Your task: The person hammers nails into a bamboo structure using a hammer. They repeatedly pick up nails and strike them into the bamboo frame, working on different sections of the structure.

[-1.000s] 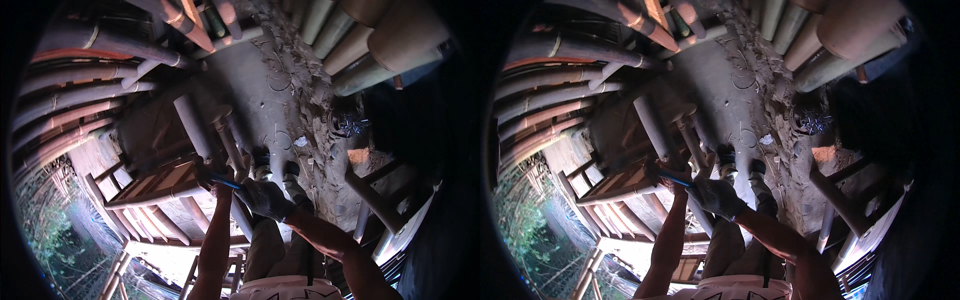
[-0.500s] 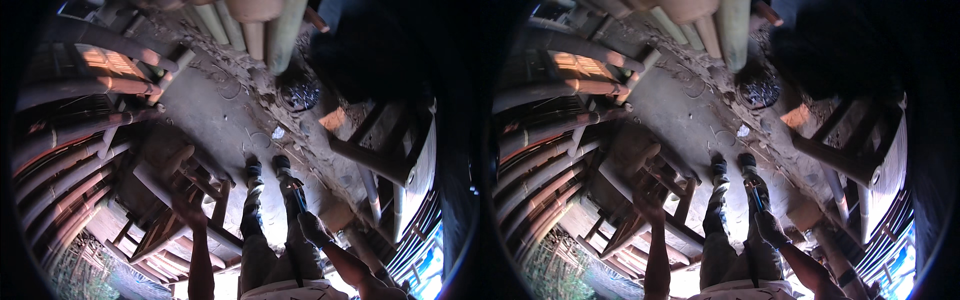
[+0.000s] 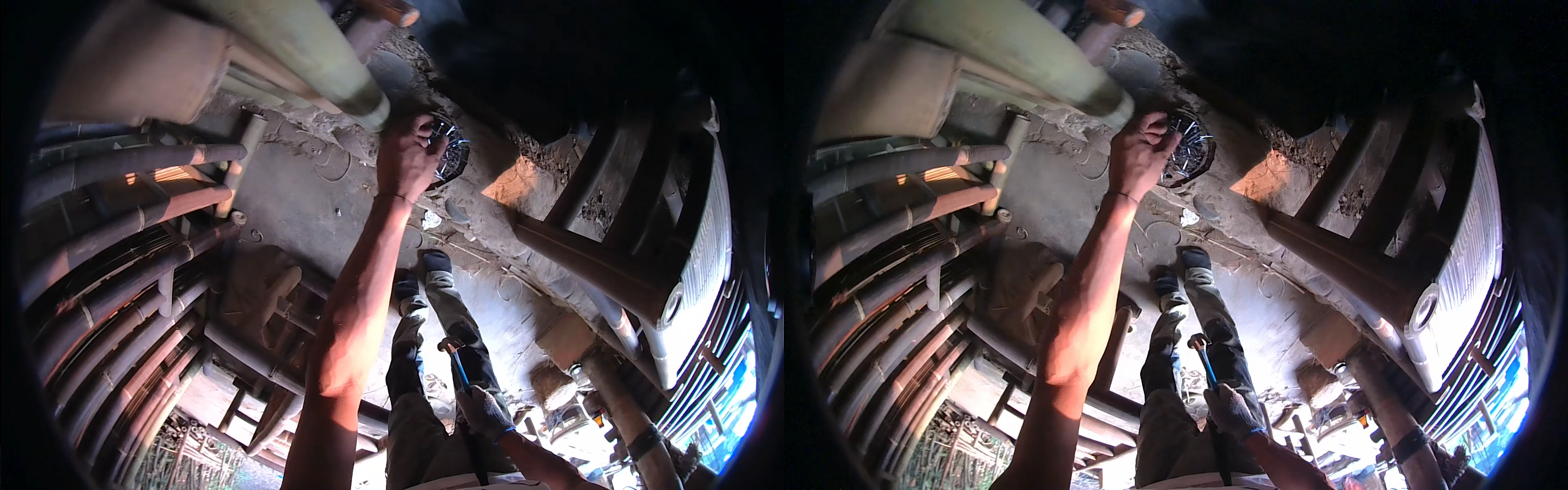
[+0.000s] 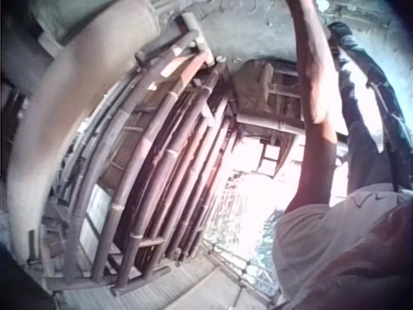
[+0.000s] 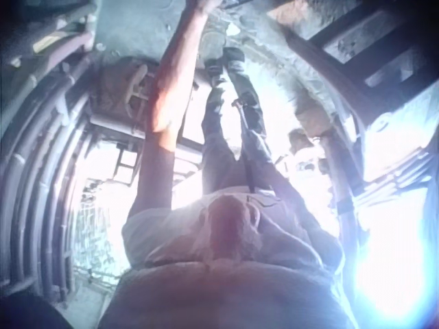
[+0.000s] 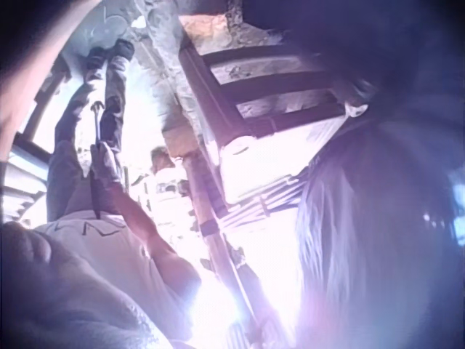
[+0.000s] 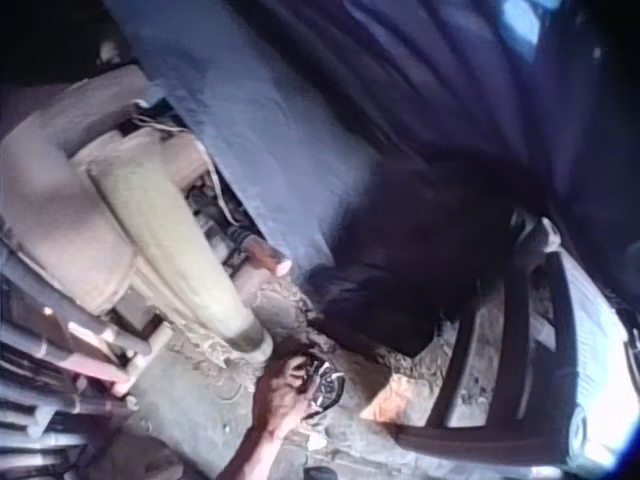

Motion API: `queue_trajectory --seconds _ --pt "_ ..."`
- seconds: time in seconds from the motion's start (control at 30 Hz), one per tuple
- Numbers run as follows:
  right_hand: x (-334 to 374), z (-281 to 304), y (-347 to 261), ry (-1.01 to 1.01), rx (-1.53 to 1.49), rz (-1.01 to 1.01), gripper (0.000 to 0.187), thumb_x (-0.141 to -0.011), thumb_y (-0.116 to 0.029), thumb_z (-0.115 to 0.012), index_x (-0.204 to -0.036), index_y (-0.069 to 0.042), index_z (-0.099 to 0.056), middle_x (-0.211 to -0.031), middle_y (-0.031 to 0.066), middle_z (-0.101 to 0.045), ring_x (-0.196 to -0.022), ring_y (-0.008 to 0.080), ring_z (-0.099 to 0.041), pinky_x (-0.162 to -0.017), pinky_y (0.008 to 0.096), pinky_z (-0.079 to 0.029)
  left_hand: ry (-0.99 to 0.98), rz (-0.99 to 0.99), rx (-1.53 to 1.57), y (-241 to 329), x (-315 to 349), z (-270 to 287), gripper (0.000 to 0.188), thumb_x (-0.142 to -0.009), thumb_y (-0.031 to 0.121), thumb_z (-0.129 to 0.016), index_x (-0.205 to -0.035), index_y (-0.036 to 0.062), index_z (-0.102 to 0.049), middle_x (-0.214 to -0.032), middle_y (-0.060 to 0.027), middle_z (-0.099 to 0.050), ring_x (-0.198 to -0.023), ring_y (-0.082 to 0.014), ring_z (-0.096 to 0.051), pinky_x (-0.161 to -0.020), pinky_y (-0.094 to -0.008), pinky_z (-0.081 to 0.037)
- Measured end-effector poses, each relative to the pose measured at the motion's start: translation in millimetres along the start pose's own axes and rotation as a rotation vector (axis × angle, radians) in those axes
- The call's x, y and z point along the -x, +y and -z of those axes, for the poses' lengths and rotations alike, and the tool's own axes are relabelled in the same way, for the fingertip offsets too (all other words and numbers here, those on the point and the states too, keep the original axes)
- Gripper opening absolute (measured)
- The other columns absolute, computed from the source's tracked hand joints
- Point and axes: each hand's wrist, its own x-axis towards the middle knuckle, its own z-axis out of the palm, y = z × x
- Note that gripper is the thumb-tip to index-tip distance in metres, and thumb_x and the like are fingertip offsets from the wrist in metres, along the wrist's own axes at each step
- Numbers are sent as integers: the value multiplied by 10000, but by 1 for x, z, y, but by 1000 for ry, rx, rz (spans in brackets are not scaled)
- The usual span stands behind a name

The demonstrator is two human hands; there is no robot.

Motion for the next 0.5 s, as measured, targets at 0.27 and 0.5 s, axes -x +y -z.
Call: queue_trajectory --seconds 0.27,0.5 --pt "-33 7 31 107 -47 63 381 -968 -383 -560 -869 -20 -617 -669 153 -628 -588 292 -647 -529 438 -483 42 215 577 16 -6 3 280 -996 284 -649 -1127 55 -555 -1018 -97 -730 -712 -156 -707 -585 -245 -537" --pt "-64 -6 57 129 -150 163 280 -988 -295 -553 -970 -16 -567 -768 180 -599 -705 293 -619 -607 420 -480 39 333 731 31 88 70 342 -979 121 -658 -1293 10 -578 -913 -83 -681 -785 -167 -710 -717 -287 -609"
